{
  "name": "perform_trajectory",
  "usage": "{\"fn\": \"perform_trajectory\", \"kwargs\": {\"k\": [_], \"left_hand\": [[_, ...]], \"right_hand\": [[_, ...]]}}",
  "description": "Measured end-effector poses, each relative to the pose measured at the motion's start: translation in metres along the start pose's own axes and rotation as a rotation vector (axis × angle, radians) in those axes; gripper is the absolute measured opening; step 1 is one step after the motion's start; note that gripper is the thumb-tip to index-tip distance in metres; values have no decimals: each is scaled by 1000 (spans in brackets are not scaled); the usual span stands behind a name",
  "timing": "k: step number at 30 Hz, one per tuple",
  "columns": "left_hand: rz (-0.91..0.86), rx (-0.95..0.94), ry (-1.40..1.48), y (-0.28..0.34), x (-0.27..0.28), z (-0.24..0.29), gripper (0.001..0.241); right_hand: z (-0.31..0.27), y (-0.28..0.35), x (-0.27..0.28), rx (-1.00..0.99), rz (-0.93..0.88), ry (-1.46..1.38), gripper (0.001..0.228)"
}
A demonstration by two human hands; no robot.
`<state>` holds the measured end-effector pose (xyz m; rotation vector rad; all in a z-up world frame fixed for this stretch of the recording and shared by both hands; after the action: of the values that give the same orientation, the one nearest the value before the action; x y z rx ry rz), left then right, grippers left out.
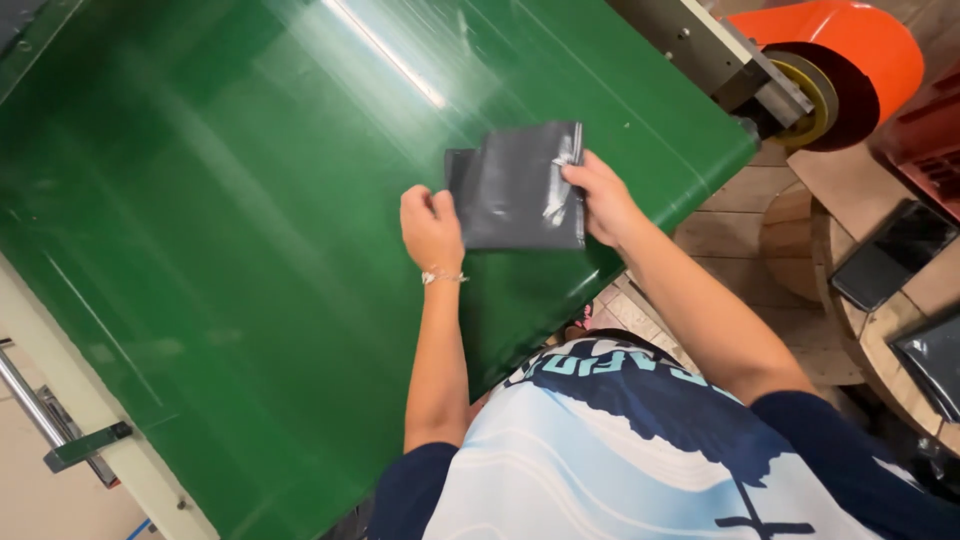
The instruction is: Picking up black plastic bags from a conveyor belt, folding them into rectangles, and stacking them into a red plastic crate.
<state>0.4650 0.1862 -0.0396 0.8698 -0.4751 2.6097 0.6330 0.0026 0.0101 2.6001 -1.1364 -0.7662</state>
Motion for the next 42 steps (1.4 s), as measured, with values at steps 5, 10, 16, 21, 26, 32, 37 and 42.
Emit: {"fn": "perform_trajectory", "kwargs": {"k": [5, 10, 16, 21, 26, 32, 37, 42], "left_hand": [[-312, 500, 474, 3, 18, -7, 42], [-113, 136, 238, 21, 1, -23, 19], [51, -153, -54, 36, -10, -24, 14], [74, -233, -242, 35, -7, -9, 26], [-50, -96, -155, 1, -12, -2, 52], [-357, 183, -124, -29, -27, -1, 47], [-433, -491, 284, 20, 44, 124, 23], [-731, -815, 439, 86, 43, 218, 14]], "right_hand": [[46, -50, -16, -78, -68, 4, 32], [35, -46, -20, -11, 38, 609, 16], [51, -50, -15, 238, 163, 1320, 34], [39, -30, -28, 228, 239, 1589, 38], [30, -11, -32, 244, 314, 1687, 42], [11, 14, -24, 414, 434, 1621, 59], [-29, 60, -2, 1037, 268, 1629, 83], [-68, 166, 58, 1083, 279, 1393, 65]]}}
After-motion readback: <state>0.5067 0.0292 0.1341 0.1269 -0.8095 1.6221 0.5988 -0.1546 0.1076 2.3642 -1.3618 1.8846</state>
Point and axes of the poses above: each hand's wrist, its own y-axis away from the middle knuckle, its own x-axis out of the back of the hand, z = x × y, the point moved 1 cm from there along -y, towards the middle knuckle, and after that the axes turned 9 degrees about y, right-handed, at the moved point
